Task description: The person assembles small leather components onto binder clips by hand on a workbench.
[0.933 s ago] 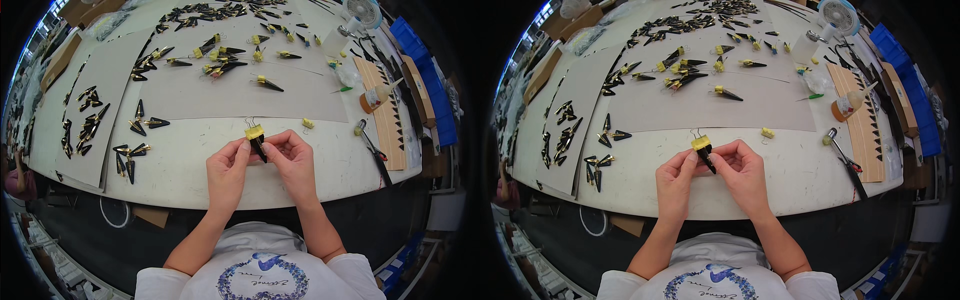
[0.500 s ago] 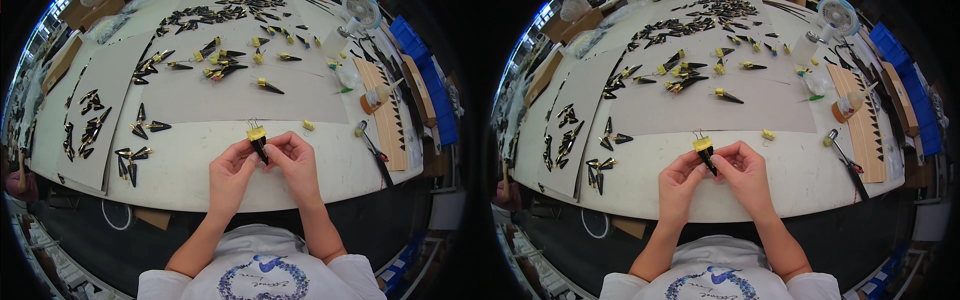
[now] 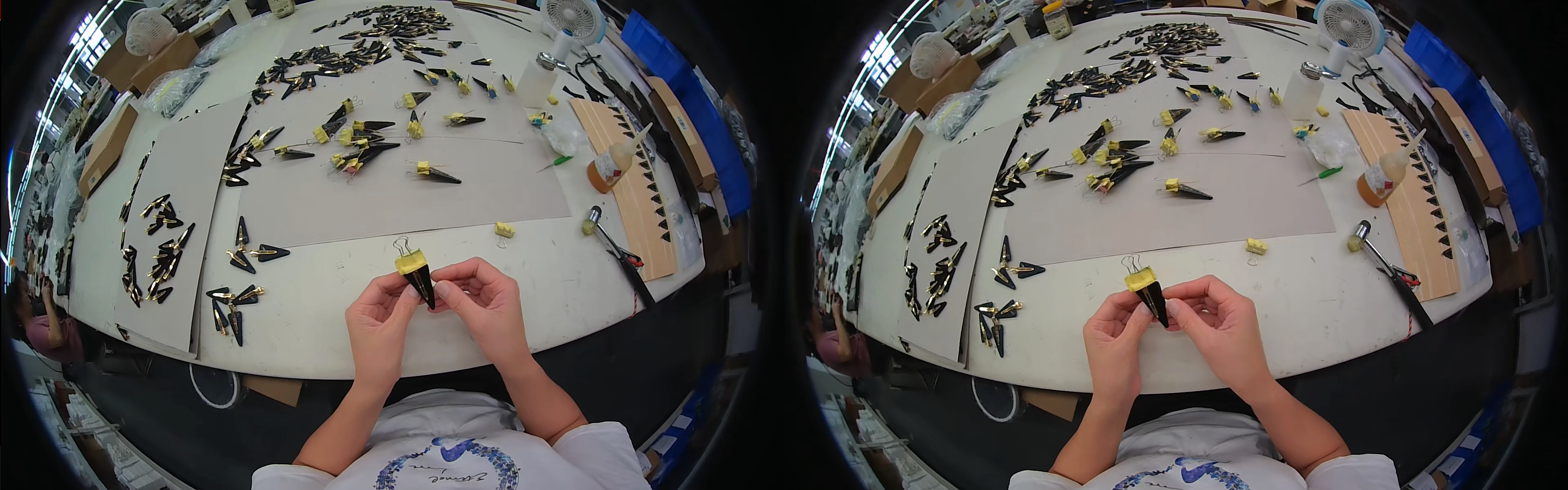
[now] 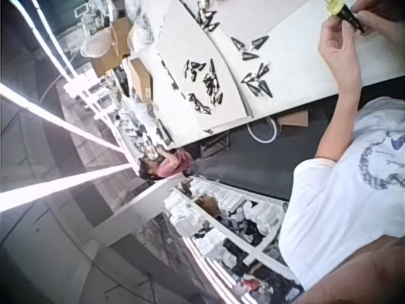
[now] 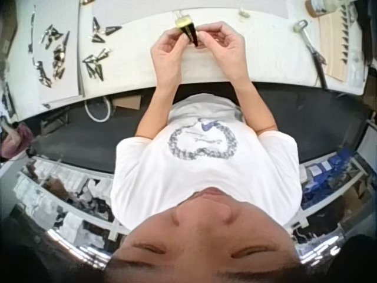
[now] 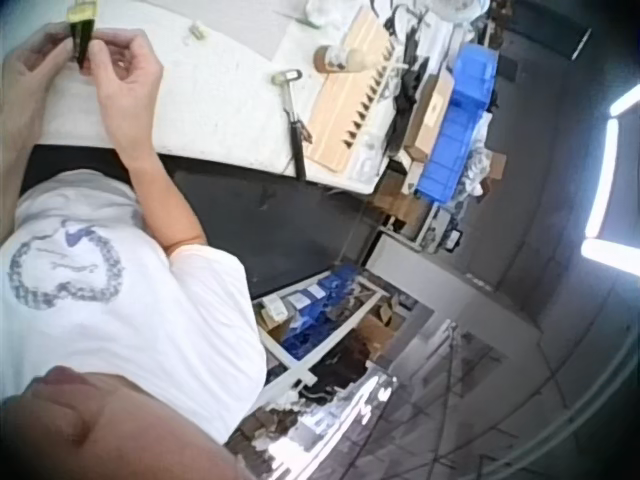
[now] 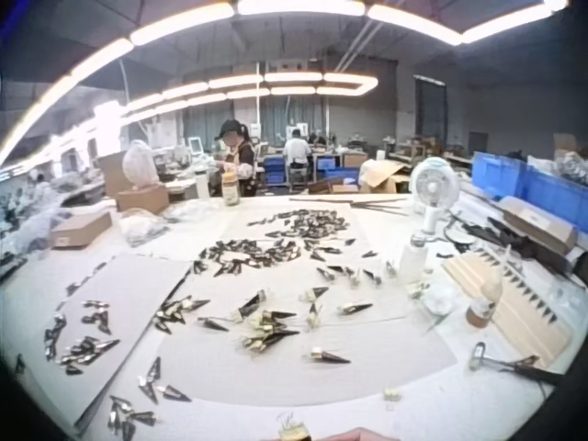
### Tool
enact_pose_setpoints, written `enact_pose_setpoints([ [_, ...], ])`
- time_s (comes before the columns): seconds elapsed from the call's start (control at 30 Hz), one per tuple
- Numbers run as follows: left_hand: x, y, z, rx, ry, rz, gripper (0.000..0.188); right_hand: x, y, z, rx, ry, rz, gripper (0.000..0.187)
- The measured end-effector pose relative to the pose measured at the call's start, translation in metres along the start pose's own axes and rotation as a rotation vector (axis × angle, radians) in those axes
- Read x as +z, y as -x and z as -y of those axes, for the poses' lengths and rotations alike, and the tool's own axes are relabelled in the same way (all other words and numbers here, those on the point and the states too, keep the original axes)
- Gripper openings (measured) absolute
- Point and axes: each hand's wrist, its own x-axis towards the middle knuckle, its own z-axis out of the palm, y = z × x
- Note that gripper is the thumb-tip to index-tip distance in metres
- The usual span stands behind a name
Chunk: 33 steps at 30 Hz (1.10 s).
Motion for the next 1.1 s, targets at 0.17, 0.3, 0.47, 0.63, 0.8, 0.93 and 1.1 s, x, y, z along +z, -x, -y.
enact_pose_setpoints([
  [0.17, -0.001, -0.002, 0.004, 0.021, 0.036, -0.025, 0.017, 0.003, 0.001, 0.003, 0.026, -0.062, -0.014, 0.014],
  [0.3, -0.003, -0.003, 0.004, 0.022, 0.022, -0.037, 0.017, 0.0, -0.004, -0.001, 0.04, -0.065, 0.025, 0.013],
  [0.47, -0.003, -0.001, 0.005, 0.038, -0.017, -0.048, 0.016, 0.004, -0.007, -0.003, 0.019, -0.03, 0.008, 0.011],
  [0.63, -0.005, -0.001, 0.003, 0.009, -0.026, -0.012, 0.017, 0.004, -0.011, -0.001, 0.055, 0.003, -0.013, 0.011],
  [0.8, -0.004, -0.002, 0.0, 0.026, -0.017, 0.001, 0.017, 0.005, -0.011, 0.0, 0.039, 0.043, -0.01, 0.013],
  [0.93, -0.002, -0.006, 0.0, 0.027, -0.022, 0.001, 0.018, 0.003, -0.016, 0.001, 0.07, 0.034, -0.003, 0.014],
  [1.1, -0.004, -0.004, 0.003, 0.034, -0.014, 0.013, 0.018, 0.0, -0.015, 0.0, 0.059, 0.038, -0.014, 0.013],
])
